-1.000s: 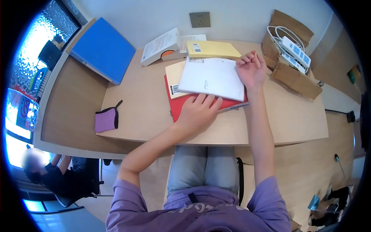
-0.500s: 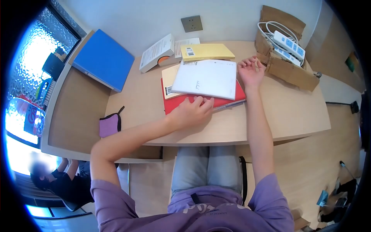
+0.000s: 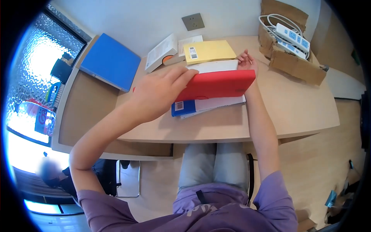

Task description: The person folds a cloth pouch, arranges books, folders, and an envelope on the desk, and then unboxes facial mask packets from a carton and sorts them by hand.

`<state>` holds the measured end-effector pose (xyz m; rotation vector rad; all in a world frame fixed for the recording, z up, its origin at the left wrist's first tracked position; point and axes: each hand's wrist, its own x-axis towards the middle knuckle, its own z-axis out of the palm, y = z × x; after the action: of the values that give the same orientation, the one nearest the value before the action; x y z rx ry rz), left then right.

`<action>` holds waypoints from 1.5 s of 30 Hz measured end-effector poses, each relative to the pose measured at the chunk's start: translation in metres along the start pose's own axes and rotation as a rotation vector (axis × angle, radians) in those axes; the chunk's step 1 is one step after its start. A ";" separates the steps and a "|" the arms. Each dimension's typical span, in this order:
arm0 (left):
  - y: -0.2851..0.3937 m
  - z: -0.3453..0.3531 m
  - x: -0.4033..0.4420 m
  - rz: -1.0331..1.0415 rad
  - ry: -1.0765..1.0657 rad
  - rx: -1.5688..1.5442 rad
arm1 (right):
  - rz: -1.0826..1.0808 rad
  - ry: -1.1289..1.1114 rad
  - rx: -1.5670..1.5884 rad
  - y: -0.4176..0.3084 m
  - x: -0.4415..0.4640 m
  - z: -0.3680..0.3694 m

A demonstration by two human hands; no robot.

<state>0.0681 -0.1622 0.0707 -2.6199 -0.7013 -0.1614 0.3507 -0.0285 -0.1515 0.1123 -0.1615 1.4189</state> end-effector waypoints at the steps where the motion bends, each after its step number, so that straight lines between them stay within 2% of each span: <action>1: 0.000 0.001 0.000 -0.026 0.035 -0.033 | 0.002 -0.031 -0.002 0.000 0.003 -0.003; 6: -0.010 0.016 0.010 -0.169 0.161 -0.225 | -0.022 0.076 0.033 0.000 0.000 -0.008; 9: -0.032 0.020 0.016 -0.274 -0.015 -0.306 | -0.014 0.086 0.038 -0.002 0.003 -0.010; 12: -0.043 0.013 0.024 -0.290 -0.248 -0.381 | -0.019 0.108 0.066 -0.003 0.002 -0.009; 13: -0.044 0.016 0.022 -0.267 -0.200 -0.392 | -0.017 0.119 0.074 -0.002 0.004 -0.007; 16: -0.033 0.002 0.016 -0.150 -0.312 -0.274 | -0.017 0.072 0.038 -0.002 0.007 -0.013; 17: -0.021 0.001 0.008 -0.056 -0.260 -0.219 | -0.028 0.080 0.046 -0.002 0.006 -0.015; 19: 0.011 -0.013 -0.010 0.072 -0.396 0.023 | -0.050 0.097 0.065 0.002 0.001 -0.005; 20: 0.024 -0.014 -0.024 0.187 -0.354 0.056 | -0.052 0.097 0.064 0.001 -0.001 -0.004; 21: 0.036 -0.012 -0.037 0.302 -0.198 0.101 | -0.051 0.097 0.061 0.002 -0.002 -0.002; 25: 0.048 -0.030 -0.056 0.399 -0.019 0.136 | -0.066 0.126 0.047 0.004 -0.003 0.000; 28: 0.013 -0.048 -0.062 0.208 -0.031 -0.182 | -0.063 0.144 0.089 0.004 -0.005 0.001; 31: -0.020 -0.050 -0.084 -0.019 0.025 -0.309 | -0.057 0.157 0.102 0.004 -0.003 0.002; 34: -0.082 -0.028 -0.158 -0.515 0.210 -0.309 | -0.070 0.203 0.103 0.006 -0.006 0.005; 35: -0.088 -0.034 -0.157 -0.673 0.200 -0.444 | -0.069 0.212 0.104 0.006 -0.006 0.006; 38: -0.116 -0.003 -0.158 -0.909 0.692 -0.407 | -0.071 0.223 0.108 0.005 -0.006 0.008; 39: -0.126 0.009 -0.162 -1.001 0.788 -0.571 | -0.069 0.218 0.106 0.005 -0.006 0.007; 42: -0.141 0.044 -0.165 -1.118 1.051 -1.062 | -0.061 0.203 0.113 0.005 -0.004 0.003; 43: -0.150 0.065 -0.170 -1.082 1.111 -1.110 | -0.058 0.199 0.118 0.005 -0.004 0.002; 45: -0.153 0.095 -0.175 -1.202 1.144 -1.162 | -0.061 0.210 0.105 0.006 -0.004 0.004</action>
<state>-0.1599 -0.0807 0.0029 -1.6899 -1.8121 -2.6917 0.3443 -0.0325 -0.1483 0.0539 0.0890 1.3687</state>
